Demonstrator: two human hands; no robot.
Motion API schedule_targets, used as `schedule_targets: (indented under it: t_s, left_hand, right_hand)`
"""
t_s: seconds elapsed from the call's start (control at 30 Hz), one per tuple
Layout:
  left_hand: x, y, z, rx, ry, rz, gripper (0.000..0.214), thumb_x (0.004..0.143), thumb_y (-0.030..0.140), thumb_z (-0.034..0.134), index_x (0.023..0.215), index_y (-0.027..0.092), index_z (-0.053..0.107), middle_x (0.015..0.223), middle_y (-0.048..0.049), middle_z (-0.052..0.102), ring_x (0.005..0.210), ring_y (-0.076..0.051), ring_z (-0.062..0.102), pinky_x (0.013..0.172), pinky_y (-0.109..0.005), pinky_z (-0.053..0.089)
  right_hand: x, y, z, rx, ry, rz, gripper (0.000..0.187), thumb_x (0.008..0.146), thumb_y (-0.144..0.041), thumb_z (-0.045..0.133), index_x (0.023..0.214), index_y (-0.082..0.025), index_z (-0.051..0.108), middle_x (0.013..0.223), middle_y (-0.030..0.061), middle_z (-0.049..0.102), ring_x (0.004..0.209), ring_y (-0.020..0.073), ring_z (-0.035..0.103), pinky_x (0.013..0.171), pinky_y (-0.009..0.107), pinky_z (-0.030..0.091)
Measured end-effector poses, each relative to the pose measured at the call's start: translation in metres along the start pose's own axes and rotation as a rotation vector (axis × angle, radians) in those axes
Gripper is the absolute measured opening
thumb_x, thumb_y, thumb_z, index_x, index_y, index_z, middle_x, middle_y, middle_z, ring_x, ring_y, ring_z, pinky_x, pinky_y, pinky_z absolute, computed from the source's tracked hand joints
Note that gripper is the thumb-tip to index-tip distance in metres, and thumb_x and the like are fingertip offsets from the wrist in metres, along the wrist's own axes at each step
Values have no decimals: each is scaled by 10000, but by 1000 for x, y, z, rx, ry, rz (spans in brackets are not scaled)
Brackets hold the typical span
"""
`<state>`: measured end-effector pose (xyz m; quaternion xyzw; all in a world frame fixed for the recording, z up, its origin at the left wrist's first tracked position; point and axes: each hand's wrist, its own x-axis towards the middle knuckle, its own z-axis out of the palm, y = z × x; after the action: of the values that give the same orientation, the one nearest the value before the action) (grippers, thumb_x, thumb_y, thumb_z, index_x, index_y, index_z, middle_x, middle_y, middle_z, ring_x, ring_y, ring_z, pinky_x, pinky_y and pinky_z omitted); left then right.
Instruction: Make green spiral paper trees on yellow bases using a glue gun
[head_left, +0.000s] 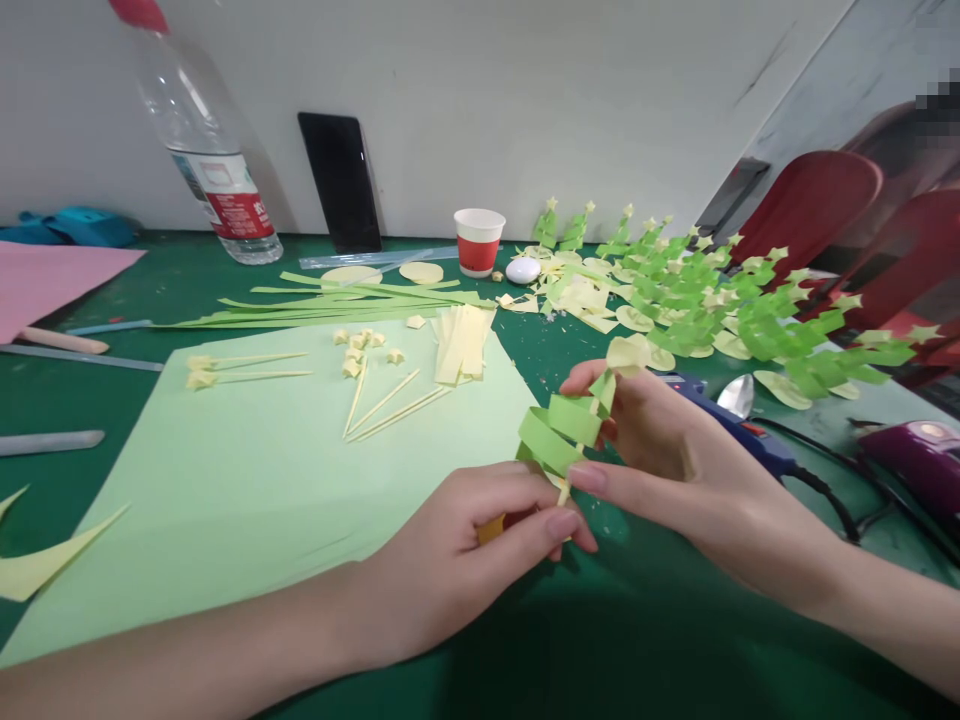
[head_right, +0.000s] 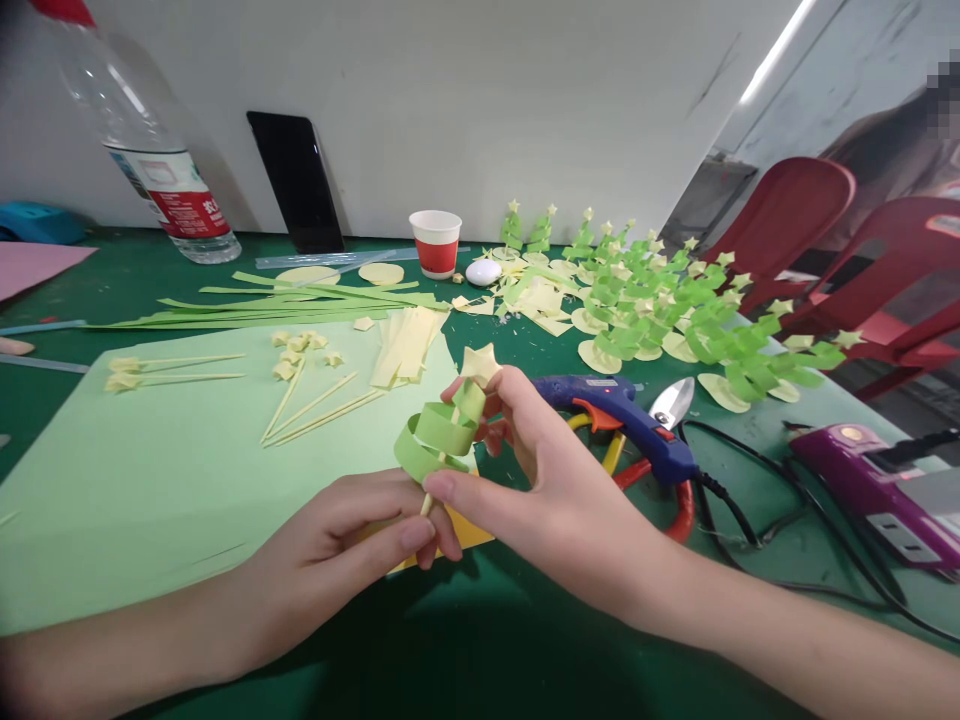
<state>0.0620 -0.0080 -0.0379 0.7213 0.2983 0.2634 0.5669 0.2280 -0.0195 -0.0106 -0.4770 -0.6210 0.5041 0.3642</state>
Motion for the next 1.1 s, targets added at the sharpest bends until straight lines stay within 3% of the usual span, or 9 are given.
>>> schedule_targets:
  t_s: [0.43,0.67,0.97,1.1]
  left_hand:
    - [1,1,0,5,15,-24,229,827,213,433,756,162,644,736,-1,608,598,-89,507,569,-155,407]
    - [0,2,1,-18,39,0,245,827,183,432,661,151,610,624,29,517,582,-69,480,569,-131,383]
    - [0,4,0,-24,70,-10,249,829,205,407,649,155,572,624,23,507,552,-81,451,554,-159,383]
    - [-1,3,-1,6,97,6,257,839,219,397,667,159,578,660,20,535,556,-81,458,577,-168,390]
  right_hand:
    - [0,0,1,-25,-10,-20,195,774,-264,561,931,-289,447,828,-53,504,616,58,497,536,167,438]
    - [1,2,1,-47,-38,-25,352,726,-205,598,1018,-297,424,903,-32,517,779,103,531,580,184,454]
    - [4,2,-1,-57,30,-7,419,711,-265,589,1080,-287,391,963,18,464,858,156,457,668,260,435]
    - [3,2,-2,-165,211,-133,366,698,-308,613,1013,-306,427,873,-12,424,760,131,414,650,246,409]
